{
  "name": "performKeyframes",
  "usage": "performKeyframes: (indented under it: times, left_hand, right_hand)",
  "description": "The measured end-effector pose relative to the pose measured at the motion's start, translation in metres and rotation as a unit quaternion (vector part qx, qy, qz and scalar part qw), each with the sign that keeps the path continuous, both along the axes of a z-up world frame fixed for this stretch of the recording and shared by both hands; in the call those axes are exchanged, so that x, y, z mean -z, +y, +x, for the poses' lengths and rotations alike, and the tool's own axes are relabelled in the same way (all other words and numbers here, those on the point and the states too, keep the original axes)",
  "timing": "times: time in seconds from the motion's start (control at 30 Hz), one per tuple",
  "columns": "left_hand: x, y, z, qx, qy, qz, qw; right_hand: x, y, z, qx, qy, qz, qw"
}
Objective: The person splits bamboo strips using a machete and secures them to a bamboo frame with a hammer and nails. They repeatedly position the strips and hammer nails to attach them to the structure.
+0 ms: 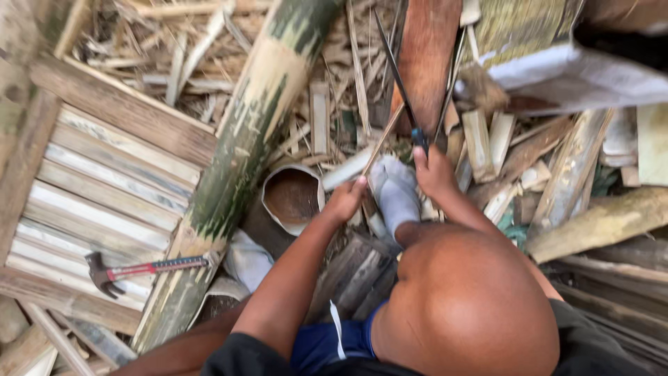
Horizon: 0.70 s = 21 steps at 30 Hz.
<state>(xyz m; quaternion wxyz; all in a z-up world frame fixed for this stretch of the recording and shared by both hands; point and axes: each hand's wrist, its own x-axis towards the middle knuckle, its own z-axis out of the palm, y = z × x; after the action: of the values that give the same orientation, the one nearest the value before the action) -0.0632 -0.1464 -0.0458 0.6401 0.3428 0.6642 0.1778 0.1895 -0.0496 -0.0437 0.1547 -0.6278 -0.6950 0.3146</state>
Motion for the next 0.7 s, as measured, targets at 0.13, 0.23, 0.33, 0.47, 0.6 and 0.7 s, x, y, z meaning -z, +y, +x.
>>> performKeyframes:
  times: [0.13, 0.23, 0.33, 0.47, 0.6, 0.7]
  left_hand:
    - [-0.049, 0.032, -0.029, -0.009, 0.171, 0.229, 0.958]
    - [-0.134, 0.074, -0.075, -0.028, 0.189, 0.159, 0.969]
    - [-0.192, 0.101, -0.14, -0.056, 0.219, 0.25, 0.941]
    - [-0.201, 0.115, -0.268, -0.112, 0.135, 0.263, 0.949]
    - [-0.188, 0.065, -0.386, -0.286, -0.011, 0.223, 0.932]
    - [-0.181, 0.001, -0.425, -0.475, -0.076, 0.332, 0.812]
  right_hand:
    - [-0.034, 0.014, -0.009, 0.032, -0.024, 0.05, 0.998]
    - [-0.106, 0.043, -0.026, -0.029, -0.129, 0.145, 0.981]
    - [-0.184, 0.092, -0.071, -0.183, -0.076, 0.215, 0.956]
    - [-0.273, 0.114, -0.166, -0.431, -0.058, 0.241, 0.868]
    - [-0.304, 0.077, -0.267, -0.584, -0.093, 0.202, 0.78]
    - [-0.298, 0.036, -0.333, -0.615, -0.069, 0.21, 0.757]
